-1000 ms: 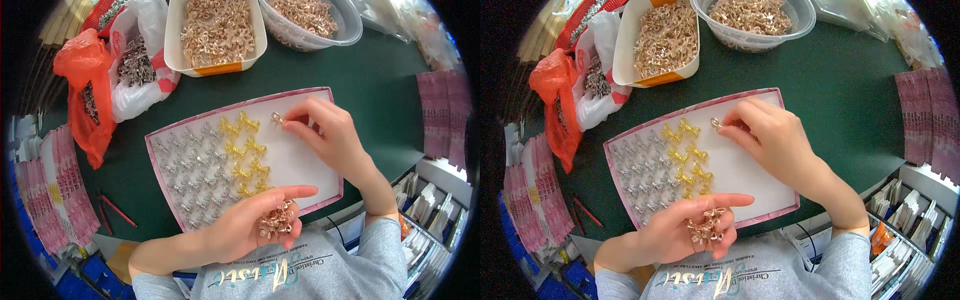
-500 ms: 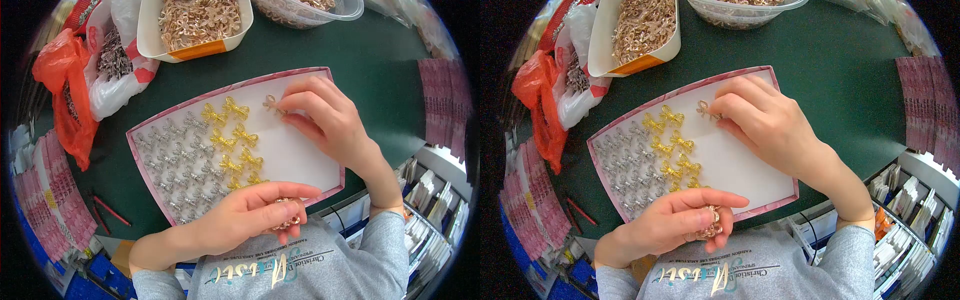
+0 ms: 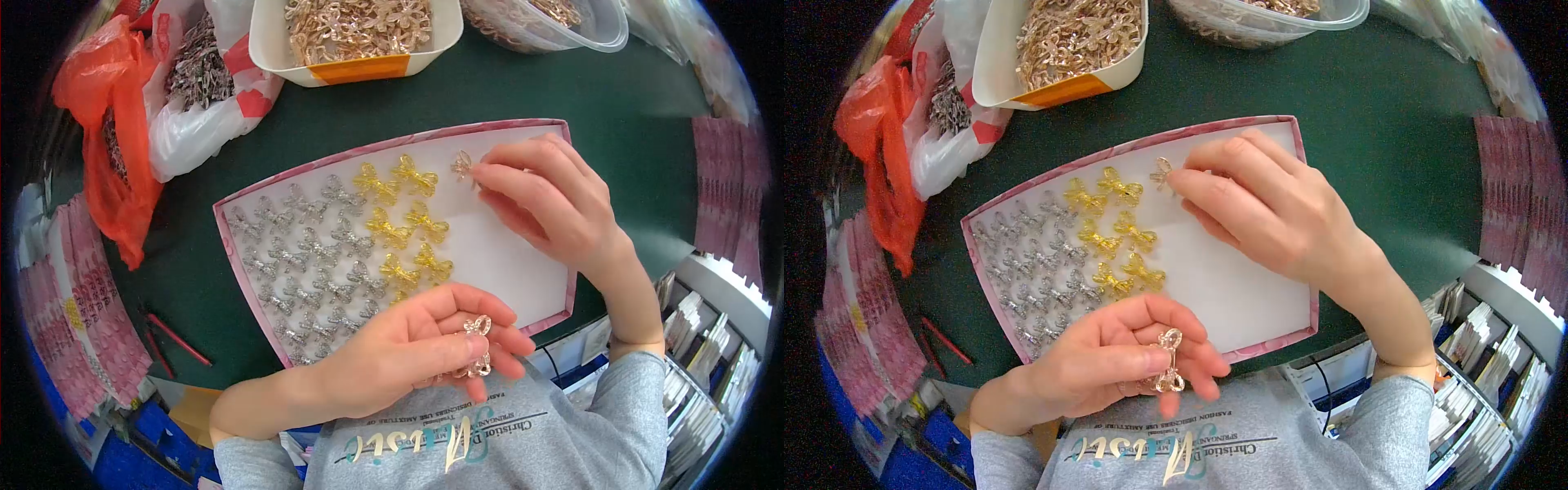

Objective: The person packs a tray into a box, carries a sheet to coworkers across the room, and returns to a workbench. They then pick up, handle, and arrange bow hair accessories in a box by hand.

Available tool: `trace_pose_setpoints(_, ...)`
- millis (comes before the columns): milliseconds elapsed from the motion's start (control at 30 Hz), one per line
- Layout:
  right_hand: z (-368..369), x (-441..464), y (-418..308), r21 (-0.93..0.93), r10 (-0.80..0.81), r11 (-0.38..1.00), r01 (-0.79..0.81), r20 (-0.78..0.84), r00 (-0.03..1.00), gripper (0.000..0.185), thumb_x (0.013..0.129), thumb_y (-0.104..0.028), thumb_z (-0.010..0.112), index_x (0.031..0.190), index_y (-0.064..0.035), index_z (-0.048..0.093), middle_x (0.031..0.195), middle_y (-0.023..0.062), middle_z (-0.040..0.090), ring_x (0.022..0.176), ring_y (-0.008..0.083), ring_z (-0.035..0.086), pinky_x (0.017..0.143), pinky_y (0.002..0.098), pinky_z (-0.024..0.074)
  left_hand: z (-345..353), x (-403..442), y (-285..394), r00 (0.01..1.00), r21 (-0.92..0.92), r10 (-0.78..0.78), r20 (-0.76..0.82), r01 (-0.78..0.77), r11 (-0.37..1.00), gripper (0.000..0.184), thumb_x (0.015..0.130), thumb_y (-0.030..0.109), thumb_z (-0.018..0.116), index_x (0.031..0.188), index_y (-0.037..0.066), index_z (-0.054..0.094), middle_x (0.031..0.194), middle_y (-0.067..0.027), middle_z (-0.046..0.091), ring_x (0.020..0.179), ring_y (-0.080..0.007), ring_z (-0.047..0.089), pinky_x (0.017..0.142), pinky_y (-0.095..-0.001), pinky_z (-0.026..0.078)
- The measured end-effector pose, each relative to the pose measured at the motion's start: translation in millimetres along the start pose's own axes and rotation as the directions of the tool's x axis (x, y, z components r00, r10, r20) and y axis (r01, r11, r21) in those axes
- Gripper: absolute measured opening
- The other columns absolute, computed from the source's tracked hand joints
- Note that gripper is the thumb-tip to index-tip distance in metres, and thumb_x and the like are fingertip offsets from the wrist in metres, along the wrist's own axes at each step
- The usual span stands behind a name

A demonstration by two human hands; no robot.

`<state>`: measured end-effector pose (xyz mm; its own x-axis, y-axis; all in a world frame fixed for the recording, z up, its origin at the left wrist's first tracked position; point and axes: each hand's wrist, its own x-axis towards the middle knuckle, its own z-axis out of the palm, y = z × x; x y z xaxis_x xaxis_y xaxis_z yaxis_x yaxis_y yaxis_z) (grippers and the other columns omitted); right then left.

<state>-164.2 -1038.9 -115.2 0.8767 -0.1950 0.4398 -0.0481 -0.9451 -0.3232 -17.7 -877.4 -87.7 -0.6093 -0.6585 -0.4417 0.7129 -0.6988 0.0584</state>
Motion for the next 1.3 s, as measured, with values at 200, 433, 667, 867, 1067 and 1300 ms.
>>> trace_pose_setpoints(200, 11.2, 5.2, -3.7, 0.065, 0.049, 0.997, -0.048, -0.014, 0.999, 0.028, 0.062, -0.001, 0.068, 0.088, -0.0007, 0.059, 0.085, 0.0081, 0.056, 0.070, 0.0209, 0.056, 0.059, 0.0302, 0.0477, 2.0, -0.9, 5.4, 1.000, 0.022, -0.012, 0.021, 0.012, 1.000, 0.039, 0.088, 0.006, 0.044, 0.125, -0.002, 0.035, 0.112, -0.0222, 0.053, 0.102, -0.0272, 0.055, 0.075, -0.0290, 0.049)
trace_pose_setpoints(433, 12.8, 2.5, -1.4, -0.005, 0.047, 0.999, -0.047, 0.025, 0.999, 0.027, 0.059, -0.003, 0.065, 0.086, -0.0018, 0.061, 0.084, 0.0073, 0.056, 0.068, 0.0181, 0.055, 0.051, 0.0256, 0.0460, 0.3, -0.7, 4.3, 0.999, 0.057, -0.018, 0.029, 0.016, 0.998, 0.038, 0.088, 0.002, 0.046, 0.125, -0.003, 0.038, 0.109, -0.0194, 0.055, 0.103, -0.0267, 0.056, 0.075, -0.0295, 0.049)
trace_pose_setpoints(667, 14.5, 1.9, -0.8, 0.009, 0.061, 0.998, -0.061, -0.016, 0.998, 0.026, 0.060, -0.002, 0.069, 0.085, -0.0017, 0.063, 0.082, 0.0070, 0.057, 0.064, 0.0162, 0.054, 0.047, 0.0232, 0.0428, 4.0, 0.4, 6.0, 1.000, 0.162, -0.027, 0.002, 0.026, 0.987, 0.037, 0.089, 0.004, 0.046, 0.126, -0.003, 0.041, 0.110, -0.0145, 0.055, 0.105, -0.0239, 0.054, 0.083, -0.0290, 0.047)
trace_pose_setpoints(867, -4.7, 0.6, -15.0, 0.209, 0.305, 0.926, -0.314, 0.076, 0.949, 0.028, 0.063, -0.013, 0.068, 0.089, -0.0039, 0.062, 0.088, 0.0069, 0.053, 0.071, 0.0178, 0.054, 0.055, 0.0256, 0.0450, 1.8, 0.6, 6.0, 1.000, 0.263, 0.001, 0.012, -0.004, 0.965, 0.045, 0.088, 0.001, 0.046, 0.131, -0.002, 0.034, 0.113, -0.0156, 0.052, 0.105, -0.0236, 0.053, 0.084, -0.0295, 0.047)
trace_pose_setpoints(1067, -35.1, -5.4, -37.1, 0.690, 0.226, 0.576, -0.438, 0.381, 0.897, 0.026, 0.070, -0.014, 0.072, 0.091, -0.0035, 0.062, 0.093, 0.0078, 0.054, 0.080, 0.0206, 0.053, 0.064, 0.0292, 0.0443, 3.8, 5.3, 0.8, 0.979, 0.191, 0.168, -0.119, -0.143, 0.971, 0.061, 0.086, -0.003, 0.048, 0.137, 0.004, 0.015, 0.106, -0.0115, 0.051, 0.102, -0.0168, 0.053, 0.088, -0.0277, 0.045)
trace_pose_setpoints(1300, -42.4, -9.4, -36.4, 0.758, 0.325, 0.384, -0.527, 0.423, 0.846, 0.019, 0.073, -0.007, 0.068, 0.089, -0.0016, 0.062, 0.082, 0.0077, 0.060, 0.074, 0.0197, 0.056, 0.063, 0.0284, 0.0451, 4.9, 5.5, 0.8, 0.994, 0.118, 0.033, -0.103, -0.021, 0.993, 0.045, 0.089, 0.006, 0.046, 0.130, 0.000, 0.029, 0.105, -0.0134, 0.052, 0.095, -0.0179, 0.056, 0.079, -0.0282, 0.048)
